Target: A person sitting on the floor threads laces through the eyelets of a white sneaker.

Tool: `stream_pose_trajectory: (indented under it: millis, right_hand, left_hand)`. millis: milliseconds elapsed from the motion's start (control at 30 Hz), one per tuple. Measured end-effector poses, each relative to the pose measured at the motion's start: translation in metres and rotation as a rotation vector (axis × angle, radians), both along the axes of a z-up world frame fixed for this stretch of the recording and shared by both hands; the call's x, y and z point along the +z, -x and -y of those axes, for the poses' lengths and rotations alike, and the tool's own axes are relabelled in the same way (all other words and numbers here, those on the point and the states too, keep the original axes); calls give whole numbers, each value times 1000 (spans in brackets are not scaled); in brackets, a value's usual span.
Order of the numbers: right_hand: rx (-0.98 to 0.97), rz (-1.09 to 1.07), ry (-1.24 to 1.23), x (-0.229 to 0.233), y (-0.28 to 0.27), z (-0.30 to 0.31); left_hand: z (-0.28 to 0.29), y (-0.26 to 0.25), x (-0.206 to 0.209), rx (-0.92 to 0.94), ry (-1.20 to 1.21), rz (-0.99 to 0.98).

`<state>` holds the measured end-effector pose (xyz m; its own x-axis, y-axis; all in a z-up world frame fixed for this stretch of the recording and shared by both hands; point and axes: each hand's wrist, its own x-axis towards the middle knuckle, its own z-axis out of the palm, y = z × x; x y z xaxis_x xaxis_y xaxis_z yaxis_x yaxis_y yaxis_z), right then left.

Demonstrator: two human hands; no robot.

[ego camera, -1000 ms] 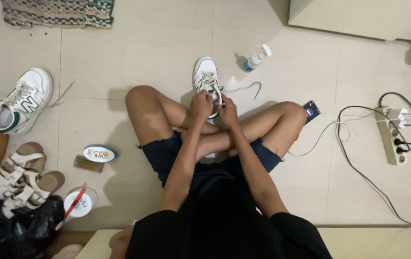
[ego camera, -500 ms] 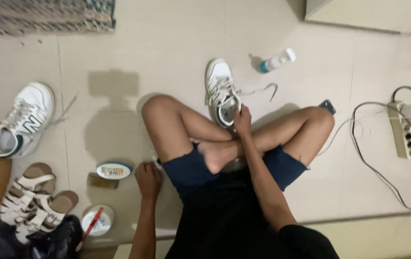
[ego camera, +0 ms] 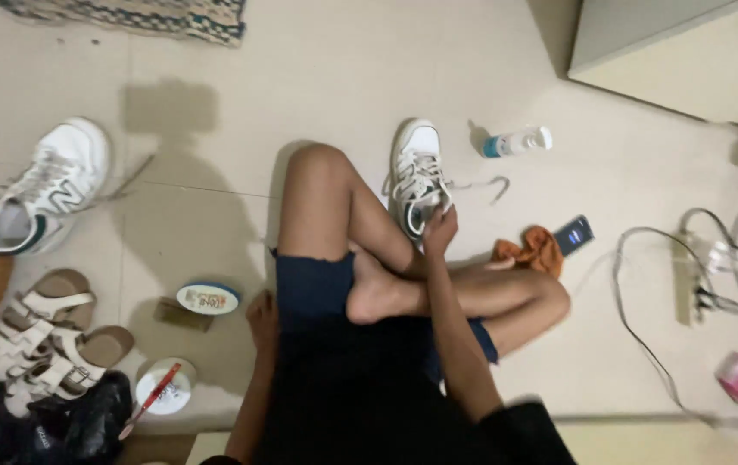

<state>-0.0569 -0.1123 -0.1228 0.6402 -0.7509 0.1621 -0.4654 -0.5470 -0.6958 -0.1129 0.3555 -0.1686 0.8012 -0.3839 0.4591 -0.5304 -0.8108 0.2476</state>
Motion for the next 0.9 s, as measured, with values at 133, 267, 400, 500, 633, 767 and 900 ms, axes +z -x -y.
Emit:
stream_pose_trajectory:
  millis: [133, 267, 400, 500, 633, 767, 900]
  right_hand:
    - [-512, 875, -1141, -34, 24, 19]
    - [-56, -158, -366, -11, 21, 16]
    - [-46, -375, -513, 3, 11, 22]
    - [-80, -479, -425, -37, 8, 34]
    - [-121, -551, -333, -89, 8, 38]
    - [-17, -430, -422, 37, -63, -84]
    - [74, -475, -437, 95, -87, -115]
  left_hand:
    - [27, -6, 75, -41, 110, 17]
    - [41, 5, 93, 212, 371, -337]
    - [34, 20, 28, 193, -220, -308]
    - [36, 24, 26, 198, -421, -131]
    - [12, -7, 28, 40, 134, -388]
    - [-5, -17, 67, 240, 136, -446]
    - [-19, -16, 51, 427, 173, -506]
